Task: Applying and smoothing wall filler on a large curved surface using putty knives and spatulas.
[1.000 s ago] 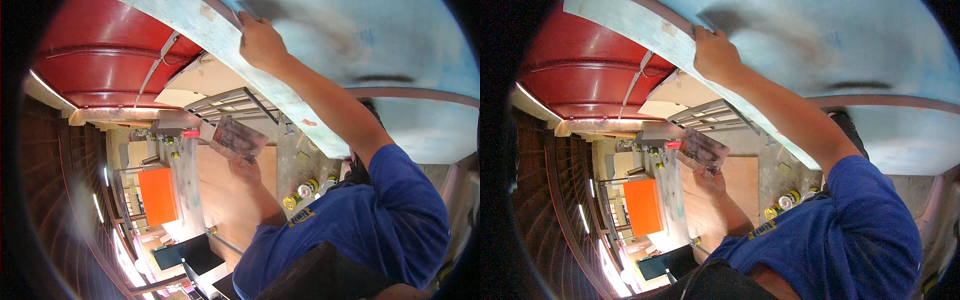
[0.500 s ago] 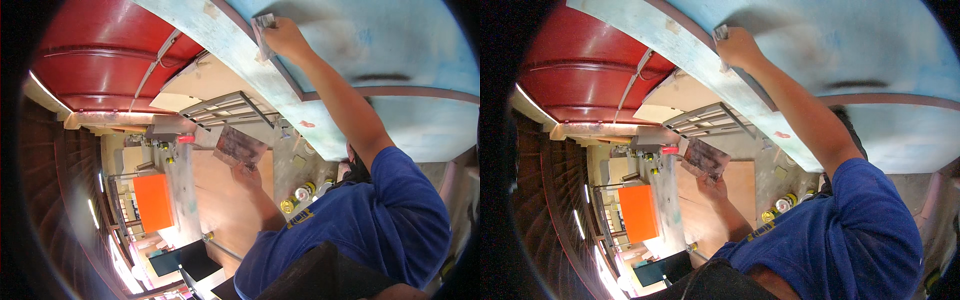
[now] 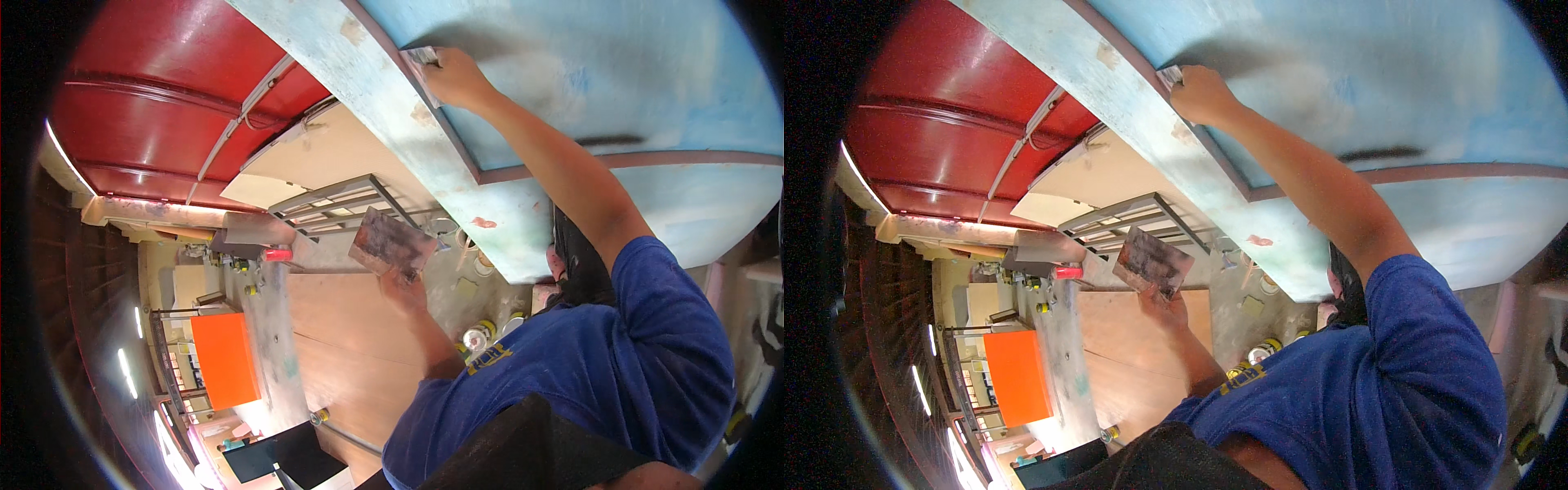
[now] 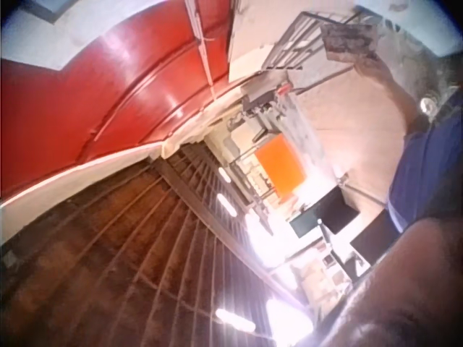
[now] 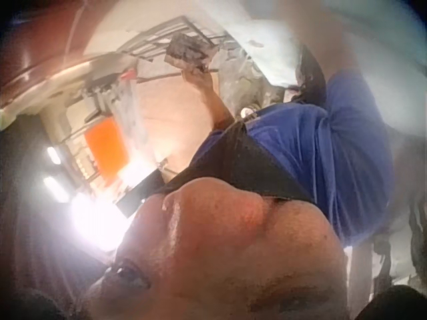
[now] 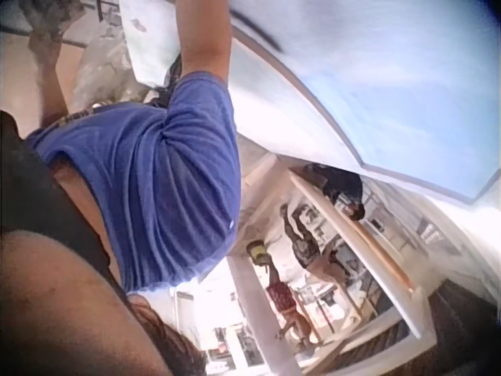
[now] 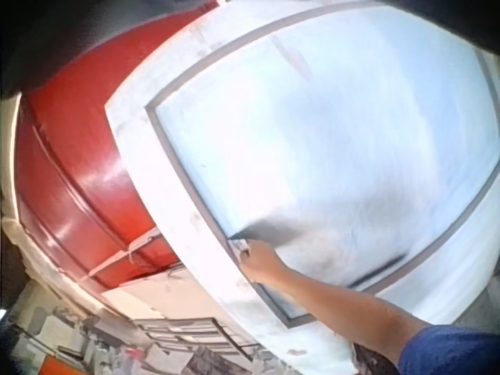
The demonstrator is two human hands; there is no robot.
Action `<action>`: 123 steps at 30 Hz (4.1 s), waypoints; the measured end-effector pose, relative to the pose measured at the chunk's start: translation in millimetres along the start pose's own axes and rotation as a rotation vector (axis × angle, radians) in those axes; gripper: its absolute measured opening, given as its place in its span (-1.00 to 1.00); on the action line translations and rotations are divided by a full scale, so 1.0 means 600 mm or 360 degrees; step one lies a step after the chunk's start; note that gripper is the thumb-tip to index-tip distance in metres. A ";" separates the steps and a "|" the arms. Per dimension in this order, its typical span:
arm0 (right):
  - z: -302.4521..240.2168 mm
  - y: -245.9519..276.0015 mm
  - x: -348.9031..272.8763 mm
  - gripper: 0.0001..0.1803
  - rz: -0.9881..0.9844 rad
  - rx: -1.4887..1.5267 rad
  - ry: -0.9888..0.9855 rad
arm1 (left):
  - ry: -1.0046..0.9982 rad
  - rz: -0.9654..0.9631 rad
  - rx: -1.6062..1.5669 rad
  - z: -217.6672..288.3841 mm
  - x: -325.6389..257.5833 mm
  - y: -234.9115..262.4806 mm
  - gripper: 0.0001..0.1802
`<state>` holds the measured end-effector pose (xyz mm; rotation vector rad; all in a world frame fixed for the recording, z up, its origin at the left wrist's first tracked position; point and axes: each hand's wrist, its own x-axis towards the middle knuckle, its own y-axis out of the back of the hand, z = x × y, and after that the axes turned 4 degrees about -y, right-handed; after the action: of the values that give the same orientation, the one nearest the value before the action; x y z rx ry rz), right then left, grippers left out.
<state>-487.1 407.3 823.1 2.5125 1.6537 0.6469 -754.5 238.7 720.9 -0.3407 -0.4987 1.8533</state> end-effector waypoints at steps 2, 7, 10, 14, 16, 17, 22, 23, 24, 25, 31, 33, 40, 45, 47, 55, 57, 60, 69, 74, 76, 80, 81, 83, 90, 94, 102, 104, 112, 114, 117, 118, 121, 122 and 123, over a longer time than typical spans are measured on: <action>0.007 -0.002 -0.004 -0.68 -0.0006 0.0064 -0.0012 | 0.0015 0.0075 0.0066 -0.001 0.000 0.011 -0.52; 0.011 -0.011 0.000 -0.71 0.0160 0.0124 0.0009 | -0.0007 0.0075 0.0036 0.000 -0.004 0.015 -0.52; -0.002 -0.009 0.009 -0.71 0.0126 0.0143 -0.0002 | -0.0009 0.0119 -0.0039 0.002 -0.006 0.016 -0.51; -0.030 -0.005 0.024 -0.70 0.0101 0.0199 -0.0018 | 0.0029 0.0098 -0.0112 0.001 -0.005 0.018 -0.50; -0.047 -0.002 0.033 -0.70 0.0094 0.0167 -0.0014 | 0.0051 0.0093 -0.0125 -0.001 -0.005 0.014 -0.50; -0.055 0.000 0.040 -0.70 0.0159 0.0182 0.0049 | 0.0082 0.0113 -0.0117 -0.003 -0.005 0.013 -0.51; -0.105 0.010 0.061 -0.68 0.0196 0.0139 0.0133 | 0.0102 0.0075 -0.0102 -0.017 0.002 0.023 -0.53; -0.118 0.009 0.069 -0.69 0.0207 0.0071 0.0220 | 0.0111 0.0079 -0.0115 -0.017 0.001 0.020 -0.54; -0.127 0.011 0.072 -0.70 0.0219 0.0004 0.0305 | 0.0119 0.0083 -0.0127 -0.018 0.001 0.019 -0.55; -0.129 0.019 0.072 -0.70 0.0214 0.0004 0.0309 | 0.0116 0.0087 -0.0131 -0.019 0.001 0.020 -0.55; -0.082 0.020 0.108 -0.75 0.0634 -0.0062 0.0530 | 0.0096 0.0135 -0.0065 -0.016 0.000 0.018 -0.58; -0.096 0.003 0.092 -0.76 0.0593 -0.0040 0.0531 | 0.0140 0.0218 -0.0034 -0.004 -0.005 0.014 -0.58; -0.161 -0.050 0.025 -0.71 0.0229 -0.0149 0.0778 | 0.0113 0.0157 0.0075 -0.006 0.001 0.023 -0.55; -0.142 0.007 0.024 -0.64 0.0449 0.0009 0.0486 | 0.0060 0.0153 0.0115 -0.003 0.003 0.027 -0.53; -0.127 0.034 0.058 -0.66 0.0471 0.0113 0.0513 | 0.0072 0.0159 0.0103 -0.005 0.005 0.026 -0.50; -0.150 0.099 0.040 -0.67 0.0061 0.0293 0.0497 | 0.0141 -0.0038 -0.0013 0.004 0.016 0.020 -0.43; -0.133 0.102 -0.028 -0.57 -0.0244 0.0330 0.0621 | 0.0142 -0.0046 -0.0497 0.012 0.029 -0.032 -0.44; -0.079 0.075 -0.113 -0.56 -0.0435 0.0597 0.0811 | 0.0057 -0.0336 -0.0621 0.033 0.035 -0.141 -0.42; 0.008 0.100 -0.152 -0.42 -0.0996 0.0145 0.0928 | -0.0267 -0.0488 -0.0497 0.070 0.046 -0.218 -0.30; -0.044 0.126 -0.033 -0.57 0.0013 0.0143 0.0946 | -0.0166 -0.0488 -0.0635 0.088 0.048 -0.200 -0.25; -0.115 0.116 0.040 -0.61 0.0243 0.0299 0.0953 | -0.0166 -0.0579 -0.0707 0.083 0.044 -0.178 -0.25; -0.199 0.127 0.191 -0.72 0.0719 0.0578 0.1657 | 0.0027 -0.0710 -0.0744 0.052 0.048 -0.155 -0.24; -0.212 0.123 0.213 -0.71 0.0628 0.0665 0.1708 | 0.0089 -0.0518 -0.0749 0.051 0.040 -0.145 -0.26; -0.218 0.107 0.258 -0.66 0.0695 0.0456 0.1767 | 0.0153 -0.0440 -0.0820 0.043 0.039 -0.113 -0.27; -0.157 0.055 0.238 -0.64 0.0278 0.0271 0.1520 | 0.0409 -0.0373 -0.1023 0.011 0.042 -0.040 -0.32; -0.062 0.010 0.189 -0.60 0.0246 0.0040 0.1437 | 0.0357 -0.0322 -0.0870 0.002 0.032 -0.073 -0.35; 0.080 -0.002 0.034 -0.42 -0.0084 -0.0191 0.1265 | 0.0555 -0.0426 -0.0944 -0.027 0.030 -0.089 -0.39; 0.100 -0.002 0.004 -0.43 -0.0179 -0.0159 0.1202 | 0.0540 -0.0383 -0.0876 -0.029 0.027 -0.092 -0.39; 0.168 0.018 -0.081 -0.53 -0.0649 -0.0022 0.0610 | 0.0523 -0.0325 -0.0748 -0.034 0.021 -0.103 -0.43; 0.142 0.046 -0.095 -0.56 -0.0824 0.0192 0.0156 | 0.0450 -0.0343 -0.0582 -0.029 0.015 -0.122 -0.45; 0.104 0.074 -0.131 -0.60 -0.0752 0.0884 -0.0396 | 0.0350 -0.0315 -0.0493 -0.037 0.025 -0.129 -0.44; 0.096 0.077 -0.147 -0.60 -0.0791 0.0876 -0.0027 | 0.0345 -0.0297 -0.0494 -0.041 0.026 -0.138 -0.44; 0.085 0.066 -0.181 -0.46 -0.0610 0.0398 0.0944 | 0.0213 -0.0275 -0.0286 -0.037 0.023 -0.182 -0.42; 0.096 0.065 -0.183 -0.46 -0.0684 0.0295 0.0820 | 0.0118 -0.0216 -0.0303 -0.033 0.023 -0.185 -0.38; 0.105 0.067 -0.181 -0.46 -0.0755 0.0193 0.0695 | 0.0022 -0.0156 -0.0319 -0.027 0.024 -0.188 -0.34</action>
<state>-465.3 304.4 743.4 2.0077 2.3855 1.1106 -658.9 286.7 763.0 -0.4553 -0.6822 1.7089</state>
